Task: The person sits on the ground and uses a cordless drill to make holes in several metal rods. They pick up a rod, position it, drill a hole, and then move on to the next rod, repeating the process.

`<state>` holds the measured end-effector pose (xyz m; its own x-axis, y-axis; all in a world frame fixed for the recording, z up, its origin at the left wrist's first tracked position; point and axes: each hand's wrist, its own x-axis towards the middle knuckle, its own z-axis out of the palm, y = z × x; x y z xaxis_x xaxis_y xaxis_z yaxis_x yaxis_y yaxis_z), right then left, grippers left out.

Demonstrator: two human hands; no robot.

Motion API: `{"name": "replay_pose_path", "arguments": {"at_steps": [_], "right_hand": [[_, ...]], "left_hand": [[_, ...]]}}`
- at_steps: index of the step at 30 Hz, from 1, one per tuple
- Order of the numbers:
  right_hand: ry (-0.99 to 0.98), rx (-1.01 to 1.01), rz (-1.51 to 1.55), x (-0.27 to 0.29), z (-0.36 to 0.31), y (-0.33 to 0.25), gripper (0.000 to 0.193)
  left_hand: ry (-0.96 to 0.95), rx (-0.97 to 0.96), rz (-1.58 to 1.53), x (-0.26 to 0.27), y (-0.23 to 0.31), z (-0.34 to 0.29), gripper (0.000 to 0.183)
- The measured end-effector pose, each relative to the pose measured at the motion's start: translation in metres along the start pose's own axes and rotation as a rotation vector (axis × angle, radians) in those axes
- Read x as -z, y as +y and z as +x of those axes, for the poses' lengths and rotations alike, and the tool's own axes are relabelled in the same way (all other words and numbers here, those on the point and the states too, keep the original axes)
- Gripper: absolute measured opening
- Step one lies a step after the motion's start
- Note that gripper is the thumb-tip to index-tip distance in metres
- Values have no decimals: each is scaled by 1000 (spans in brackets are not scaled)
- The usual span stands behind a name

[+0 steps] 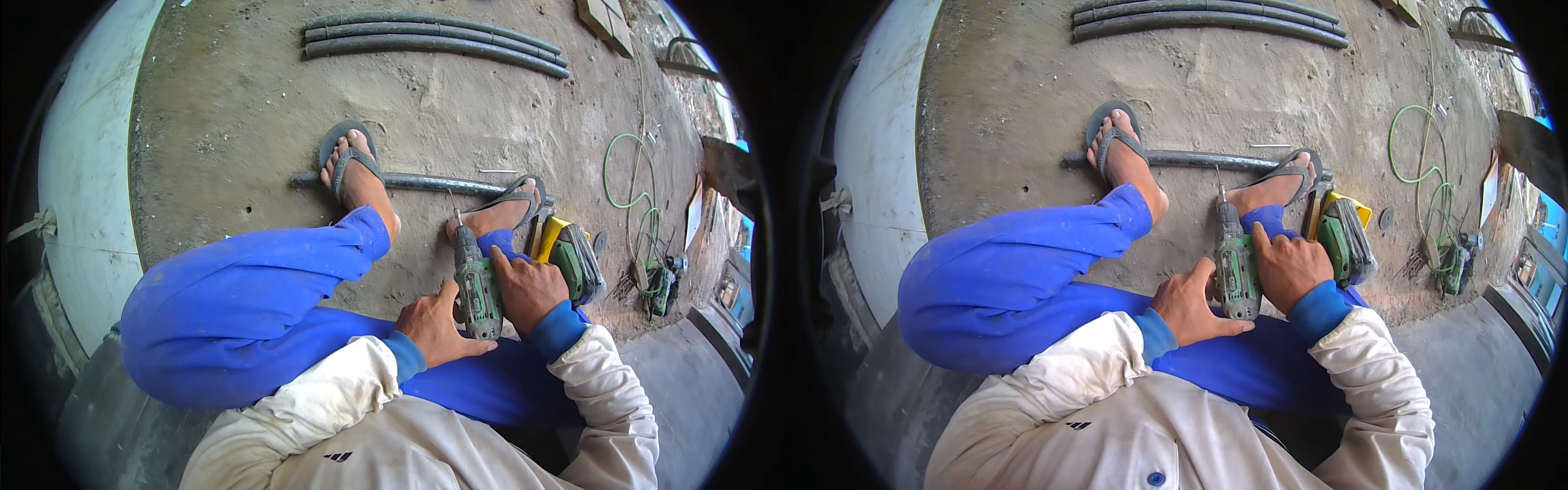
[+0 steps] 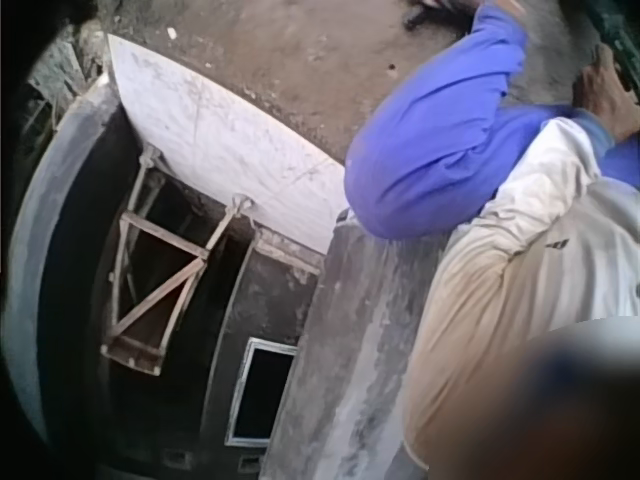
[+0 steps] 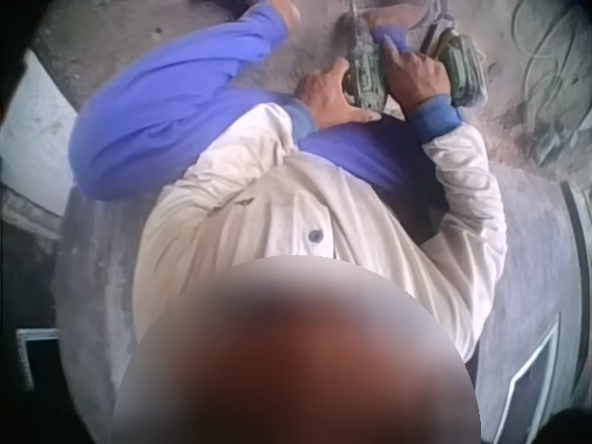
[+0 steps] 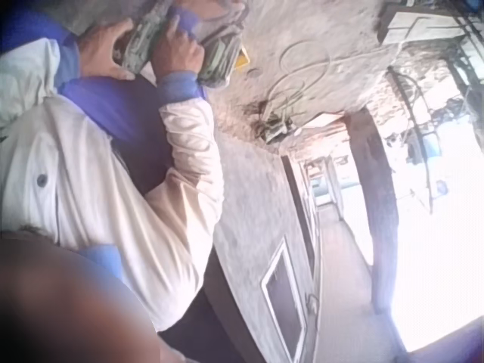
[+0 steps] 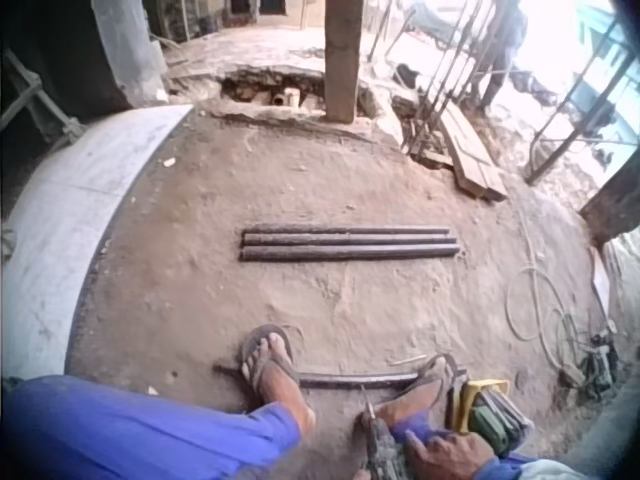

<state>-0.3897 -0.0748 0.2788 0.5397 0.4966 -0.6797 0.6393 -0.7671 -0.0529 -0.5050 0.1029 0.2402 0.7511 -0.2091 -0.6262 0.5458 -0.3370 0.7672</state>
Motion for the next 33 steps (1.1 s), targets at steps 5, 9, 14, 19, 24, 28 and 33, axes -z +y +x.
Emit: {"name": "replay_pose_path", "arguments": {"at_steps": [5,9,14,19,24,28,33], "right_hand": [[-42,55,-5,13,-13,2,18],[19,46,35,24,-48,6,27],[266,-27,174,30,-91,32,48],[563,-38,237,38,-132,41,63],[897,-129,362,38,-165,45,50],[1050,-134,474,29,-196,67,35],[1049,-158,620,25,-216,83,25]], "left_hand": [[-137,75,98,8,15,-8,92],[-250,-89,-17,10,21,-16,88],[-87,-327,-286,8,18,4,56],[343,-243,67,37,24,71,29],[440,-12,338,47,12,148,24],[402,-66,305,21,-32,167,22],[407,-175,530,8,-78,164,43]]}}
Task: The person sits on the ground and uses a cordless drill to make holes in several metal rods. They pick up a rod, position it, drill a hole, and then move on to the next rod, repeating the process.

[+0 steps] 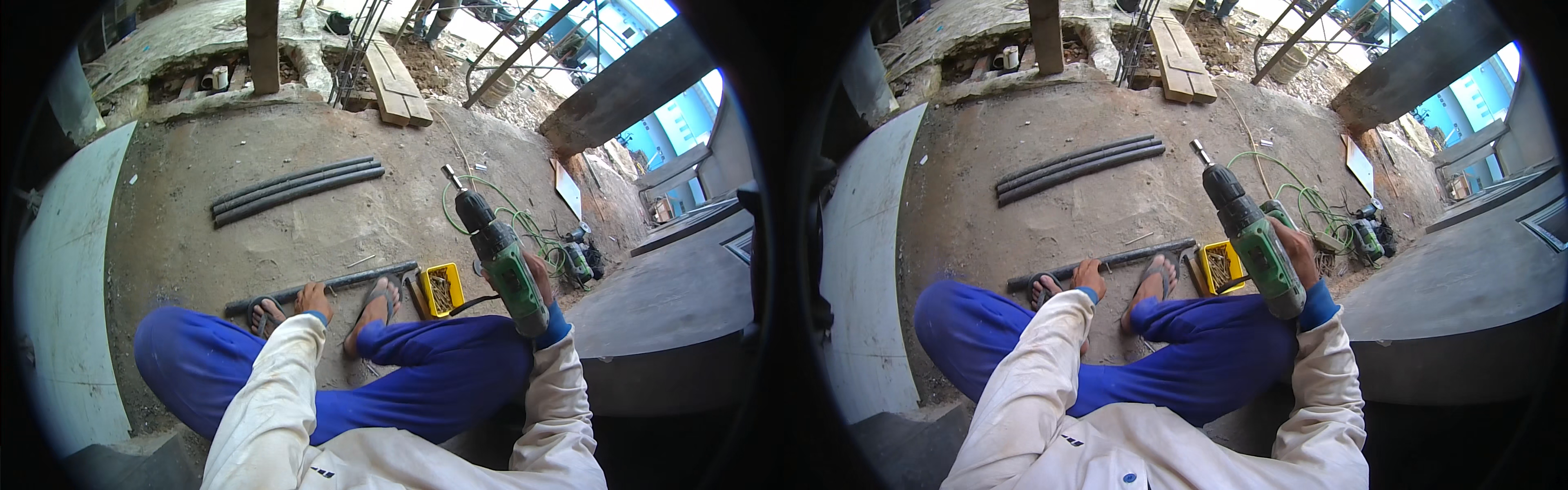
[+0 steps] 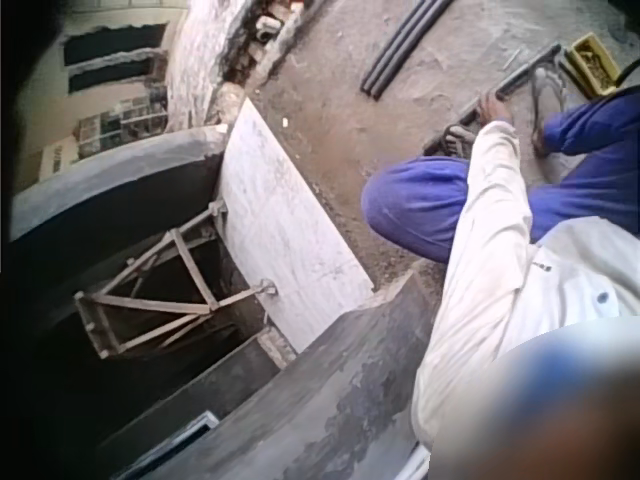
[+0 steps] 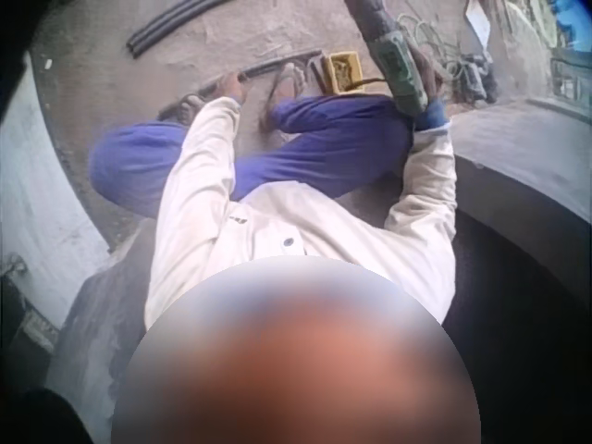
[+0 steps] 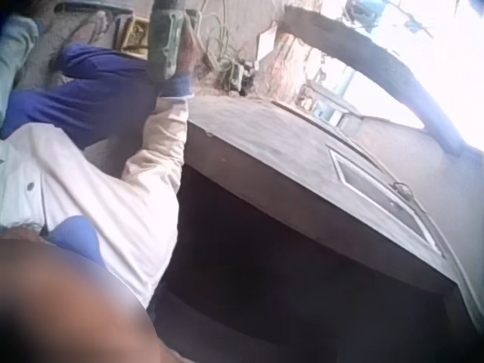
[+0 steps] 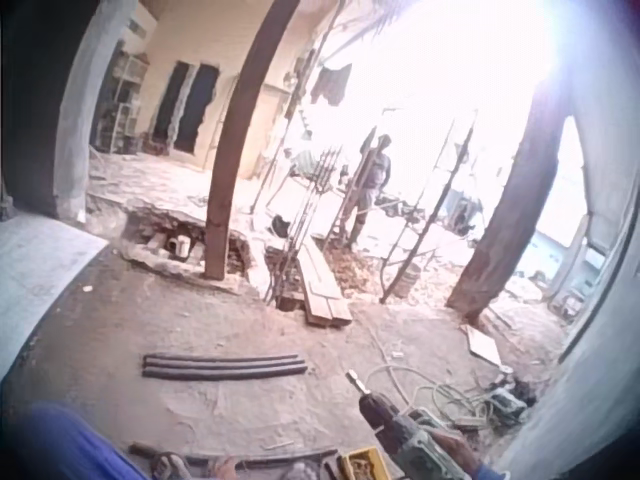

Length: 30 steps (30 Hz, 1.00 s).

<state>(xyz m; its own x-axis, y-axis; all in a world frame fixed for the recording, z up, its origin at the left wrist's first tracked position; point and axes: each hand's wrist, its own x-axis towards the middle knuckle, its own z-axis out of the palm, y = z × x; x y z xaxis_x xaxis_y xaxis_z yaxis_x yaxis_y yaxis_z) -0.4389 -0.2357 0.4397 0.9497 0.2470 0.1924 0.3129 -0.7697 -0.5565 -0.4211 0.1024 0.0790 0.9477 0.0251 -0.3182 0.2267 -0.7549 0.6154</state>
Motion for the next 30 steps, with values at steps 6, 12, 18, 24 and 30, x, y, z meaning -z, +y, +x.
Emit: {"name": "replay_pose_path", "arguments": {"at_steps": [6,12,18,24,30], "right_hand": [[62,8,-12,-40,7,22,24],[-3,-324,189,-106,1,68,33],[131,-552,328,-204,-41,86,34],[28,-770,229,-251,-73,96,51],[-5,-689,-34,-292,-87,118,67]], "left_hand": [[-15,-136,324,-8,-27,15,54],[6,-232,354,-11,-32,66,60],[-183,-246,271,16,-34,95,51],[-329,-218,87,54,-20,114,42],[-280,-220,-156,90,16,122,42]]}}
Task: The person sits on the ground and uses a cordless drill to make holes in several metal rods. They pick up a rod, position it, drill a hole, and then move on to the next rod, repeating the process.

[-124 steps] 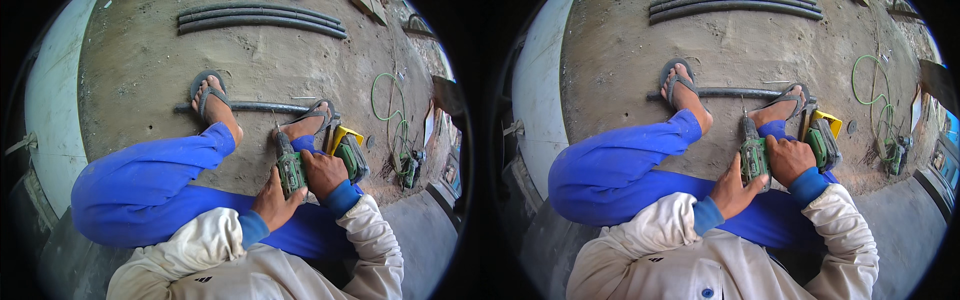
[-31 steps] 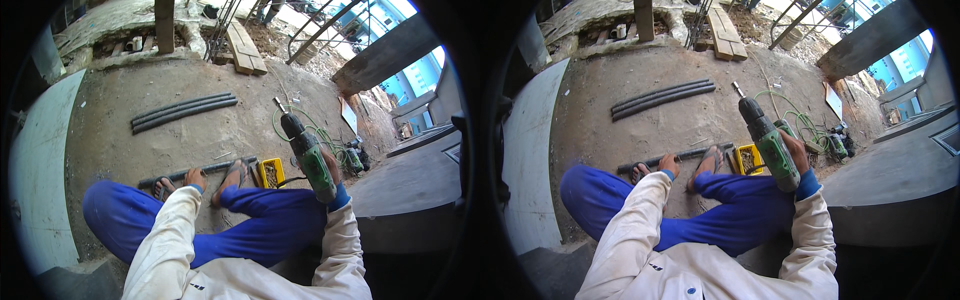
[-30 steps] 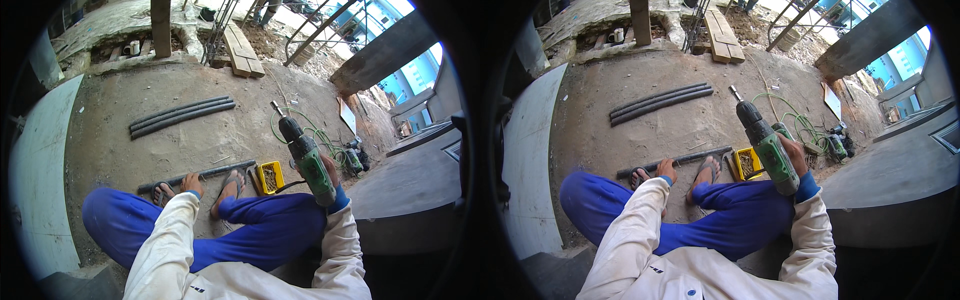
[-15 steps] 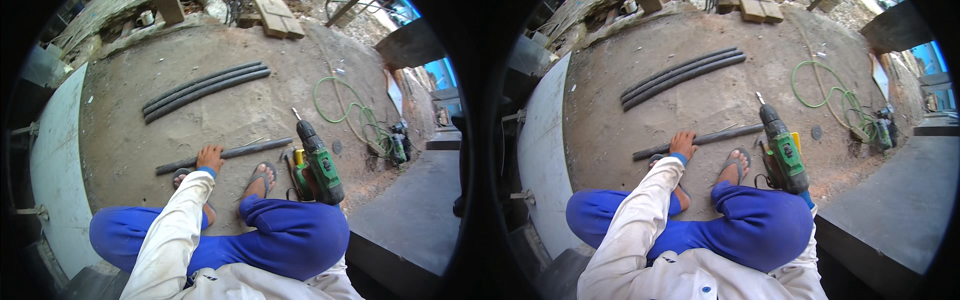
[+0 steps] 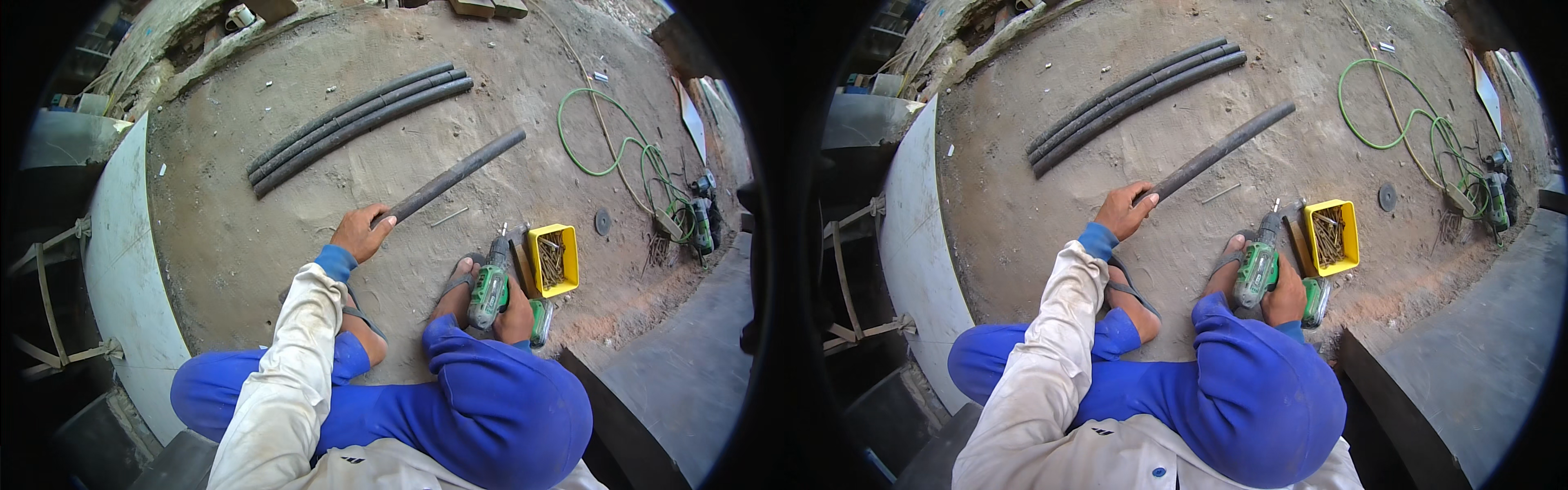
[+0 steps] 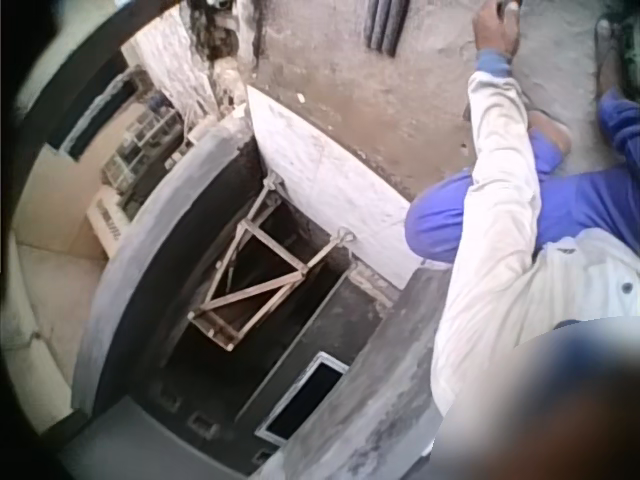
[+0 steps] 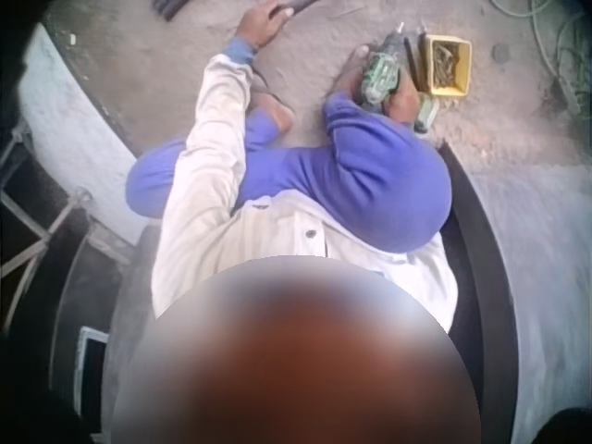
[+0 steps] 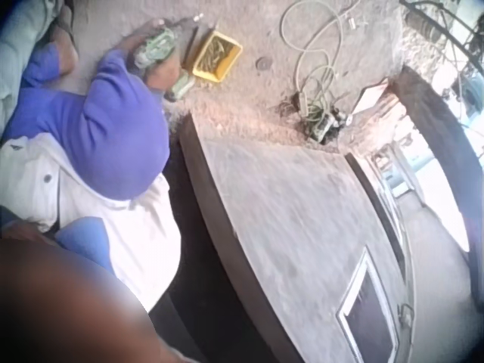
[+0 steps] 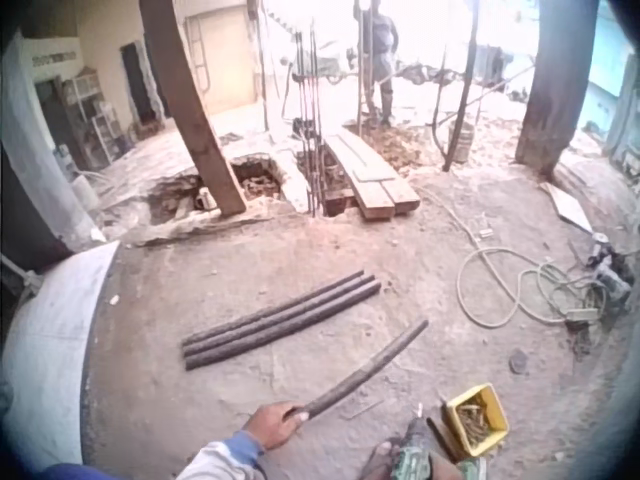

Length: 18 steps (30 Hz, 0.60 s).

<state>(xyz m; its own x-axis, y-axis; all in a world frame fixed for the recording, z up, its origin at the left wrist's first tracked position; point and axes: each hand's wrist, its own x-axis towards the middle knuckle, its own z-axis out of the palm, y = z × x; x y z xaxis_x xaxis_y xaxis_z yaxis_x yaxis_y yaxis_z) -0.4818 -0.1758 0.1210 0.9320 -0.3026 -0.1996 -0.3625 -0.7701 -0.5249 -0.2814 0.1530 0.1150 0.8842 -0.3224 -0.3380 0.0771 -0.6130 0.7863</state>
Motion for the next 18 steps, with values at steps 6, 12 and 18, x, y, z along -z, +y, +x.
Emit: {"name": "replay_pose_path", "arguments": {"at_steps": [6,12,18], "right_hand": [[-116,-38,-115,-30,1,27,83],[-265,-34,-259,4,32,-11,71],[-175,617,295,74,94,-106,34]], "left_hand": [[150,37,-275,-2,32,-3,53],[0,26,-511,-10,53,-9,36],[-364,3,-853,-14,104,-23,36]]}}
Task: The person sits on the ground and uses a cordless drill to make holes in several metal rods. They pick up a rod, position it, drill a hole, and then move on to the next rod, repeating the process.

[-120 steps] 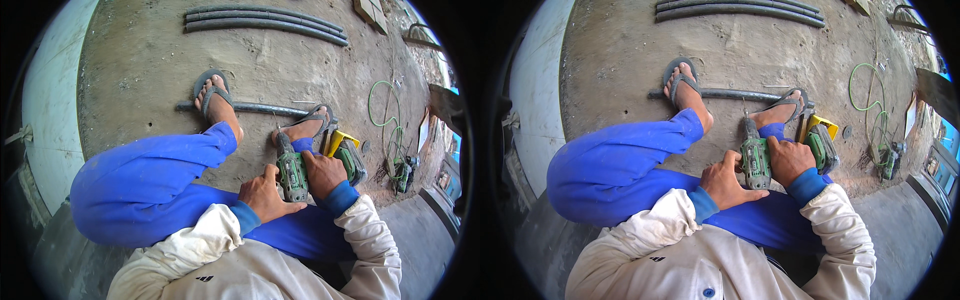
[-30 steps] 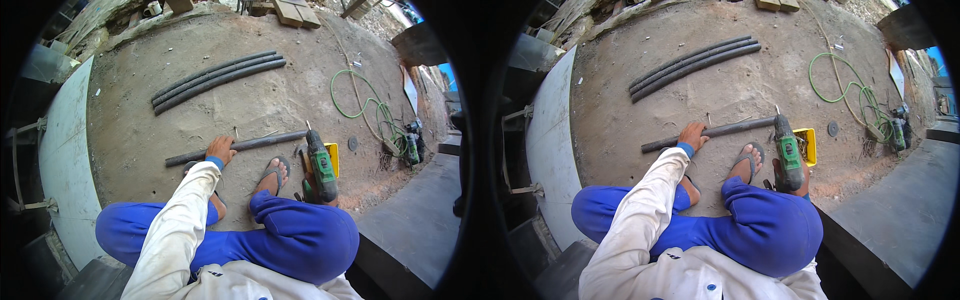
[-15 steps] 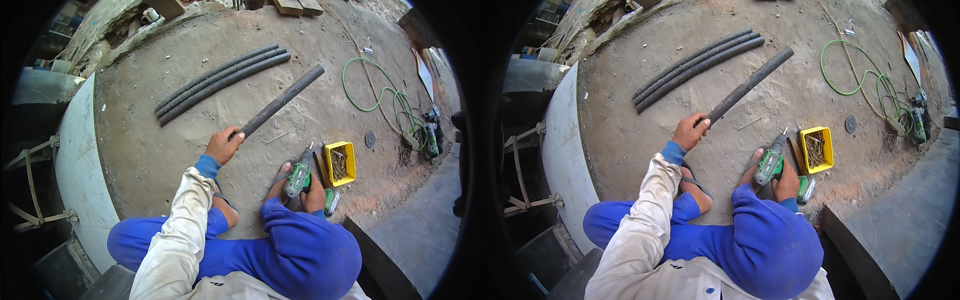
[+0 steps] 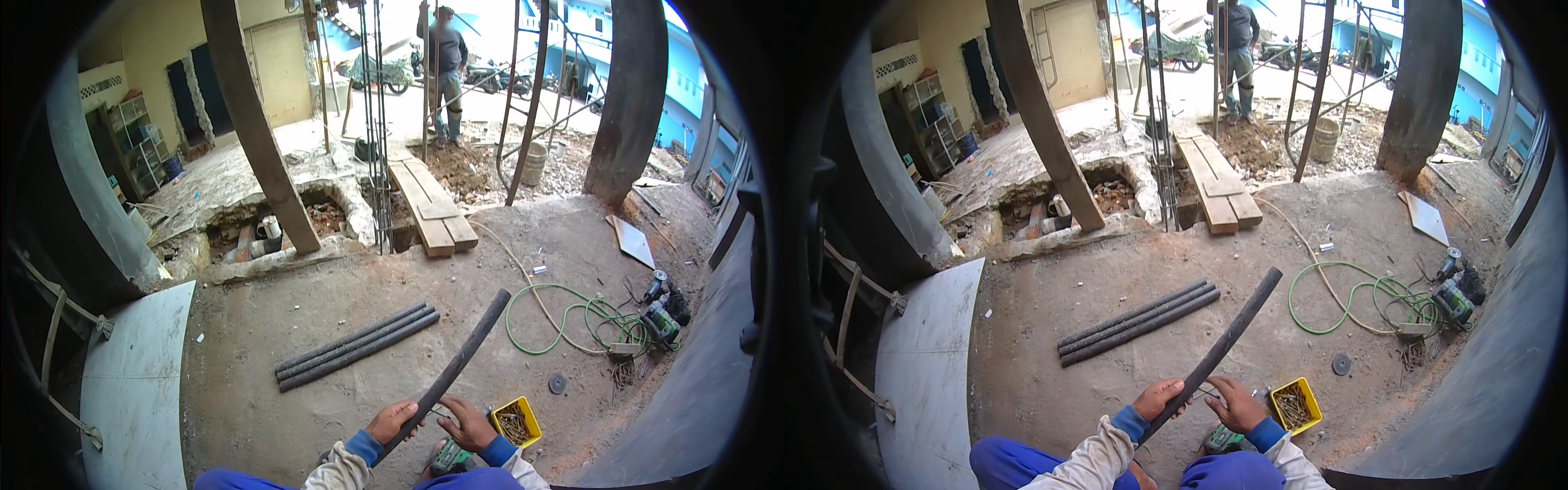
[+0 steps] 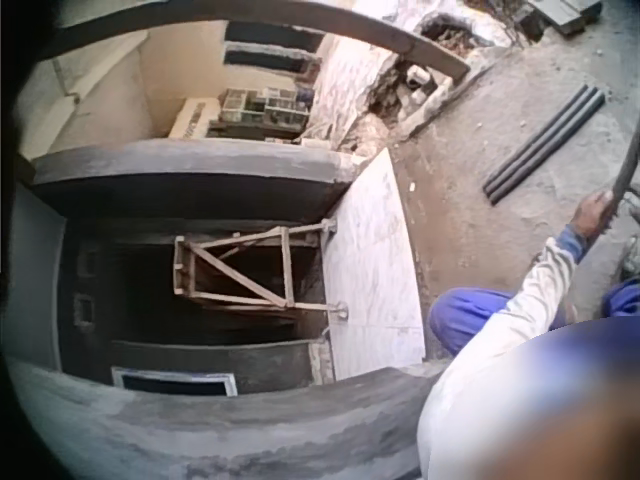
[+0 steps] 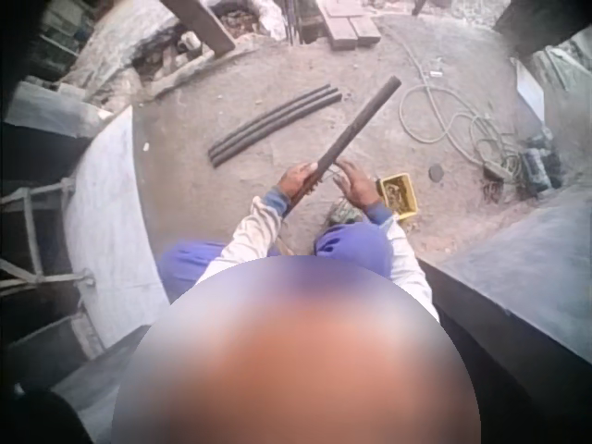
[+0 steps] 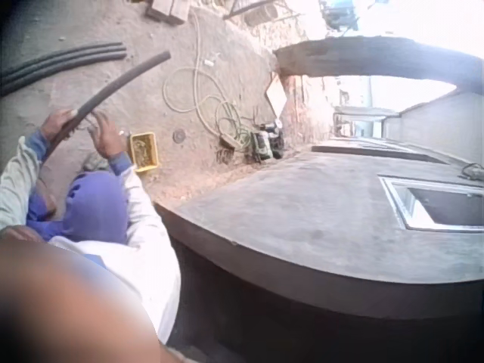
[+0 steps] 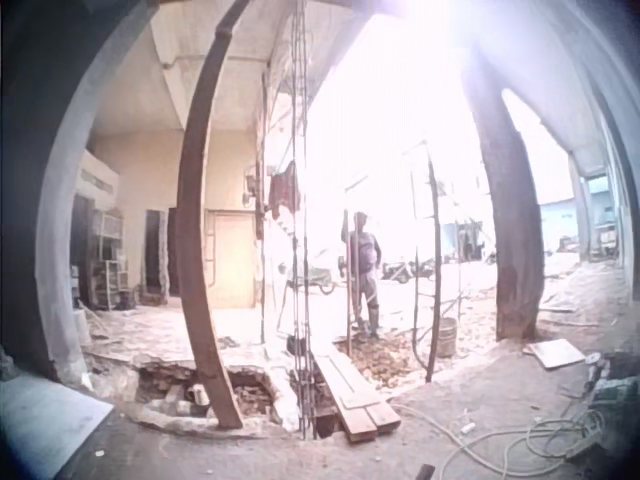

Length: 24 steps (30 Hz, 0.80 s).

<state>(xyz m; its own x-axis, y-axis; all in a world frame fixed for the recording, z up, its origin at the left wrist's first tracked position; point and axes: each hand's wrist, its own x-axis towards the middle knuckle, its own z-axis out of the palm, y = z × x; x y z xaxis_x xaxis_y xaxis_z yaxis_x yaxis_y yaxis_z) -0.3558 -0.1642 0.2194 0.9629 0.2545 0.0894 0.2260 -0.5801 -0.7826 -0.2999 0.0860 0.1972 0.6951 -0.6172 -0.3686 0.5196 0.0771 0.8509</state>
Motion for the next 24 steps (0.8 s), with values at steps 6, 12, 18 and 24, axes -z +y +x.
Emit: {"name": "replay_pose_path", "arguments": {"at_steps": [6,12,18,24], "right_hand": [[-508,-98,541,21,46,-38,41],[-471,-185,734,-2,45,-21,41],[-69,-428,11,-20,-36,57,35],[-38,-485,-224,-58,-74,79,26]], "left_hand": [[-94,-68,115,5,64,-29,33],[25,-136,395,46,108,-66,33],[345,-1,442,99,77,-85,50],[407,74,425,108,21,-65,54]]}}
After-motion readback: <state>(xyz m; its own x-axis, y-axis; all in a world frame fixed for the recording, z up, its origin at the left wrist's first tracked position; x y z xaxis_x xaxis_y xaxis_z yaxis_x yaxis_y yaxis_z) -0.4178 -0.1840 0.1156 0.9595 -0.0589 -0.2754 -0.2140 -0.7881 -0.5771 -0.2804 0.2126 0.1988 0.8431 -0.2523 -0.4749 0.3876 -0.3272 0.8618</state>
